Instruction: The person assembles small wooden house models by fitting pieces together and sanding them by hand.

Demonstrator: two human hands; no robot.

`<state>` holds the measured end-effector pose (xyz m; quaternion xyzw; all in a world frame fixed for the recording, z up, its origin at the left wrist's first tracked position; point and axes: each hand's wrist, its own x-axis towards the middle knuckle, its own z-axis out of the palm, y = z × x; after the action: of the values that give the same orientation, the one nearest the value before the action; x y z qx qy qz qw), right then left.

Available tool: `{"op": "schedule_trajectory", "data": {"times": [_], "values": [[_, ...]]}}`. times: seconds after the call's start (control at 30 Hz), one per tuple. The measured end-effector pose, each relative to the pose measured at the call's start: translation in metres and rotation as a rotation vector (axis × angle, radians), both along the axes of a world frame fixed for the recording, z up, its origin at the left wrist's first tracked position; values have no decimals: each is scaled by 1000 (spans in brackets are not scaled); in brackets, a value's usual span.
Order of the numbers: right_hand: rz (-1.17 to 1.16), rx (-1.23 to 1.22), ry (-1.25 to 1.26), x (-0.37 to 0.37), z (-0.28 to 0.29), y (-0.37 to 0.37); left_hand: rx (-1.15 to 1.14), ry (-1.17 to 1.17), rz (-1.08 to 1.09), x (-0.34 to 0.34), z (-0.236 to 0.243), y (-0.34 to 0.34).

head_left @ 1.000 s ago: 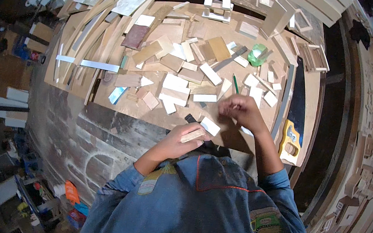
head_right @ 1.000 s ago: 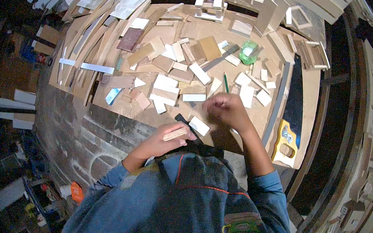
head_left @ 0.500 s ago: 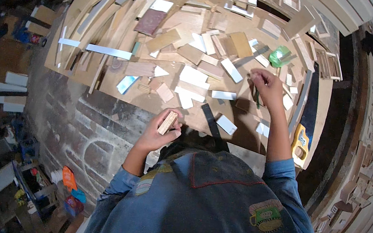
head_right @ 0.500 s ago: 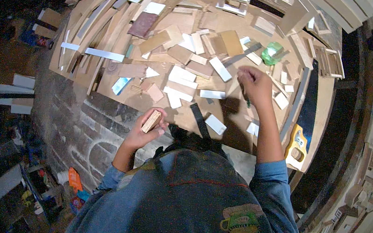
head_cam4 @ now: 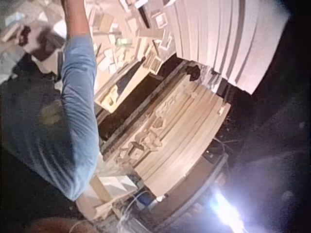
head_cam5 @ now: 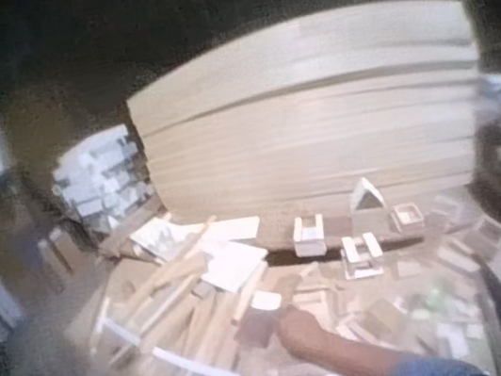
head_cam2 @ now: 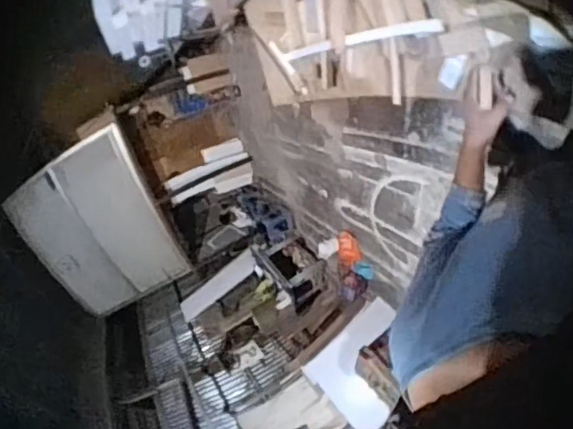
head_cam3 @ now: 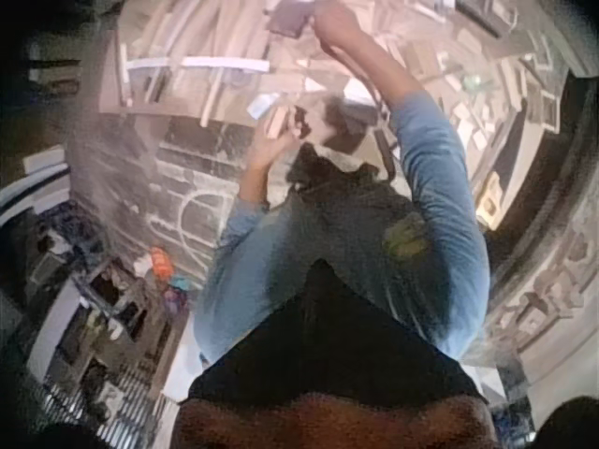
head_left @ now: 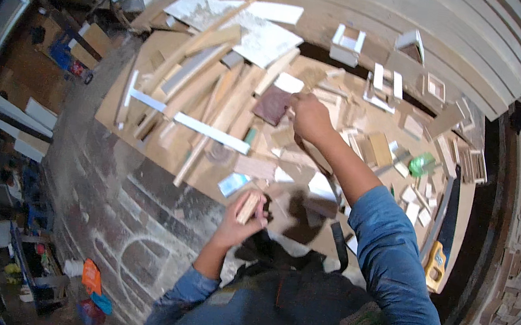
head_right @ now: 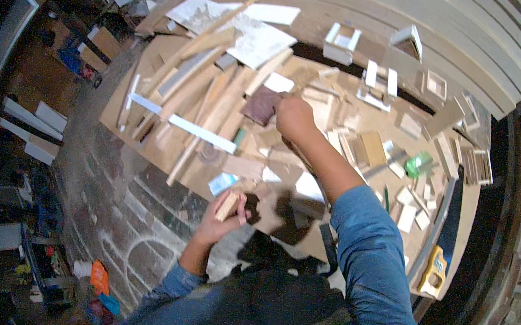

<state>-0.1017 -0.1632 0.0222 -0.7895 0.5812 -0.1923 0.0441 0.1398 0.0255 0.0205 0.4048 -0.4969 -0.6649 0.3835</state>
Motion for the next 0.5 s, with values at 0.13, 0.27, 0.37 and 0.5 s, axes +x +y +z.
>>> {"op": "schedule_trajectory", "data": {"times": [0.13,0.27,0.37,0.5], "values": [[208,-201,270,27,-18,-54,12,-65,-21,47,-1,3],[338,121,632,43,-9,-97,63,-150,12,93,-8,3],[395,-18,726,30,6,-101,62,-85,60,112,-21,-7],[272,15,483,23,59,-73,-56,-272,98,109,0,-31]]}}
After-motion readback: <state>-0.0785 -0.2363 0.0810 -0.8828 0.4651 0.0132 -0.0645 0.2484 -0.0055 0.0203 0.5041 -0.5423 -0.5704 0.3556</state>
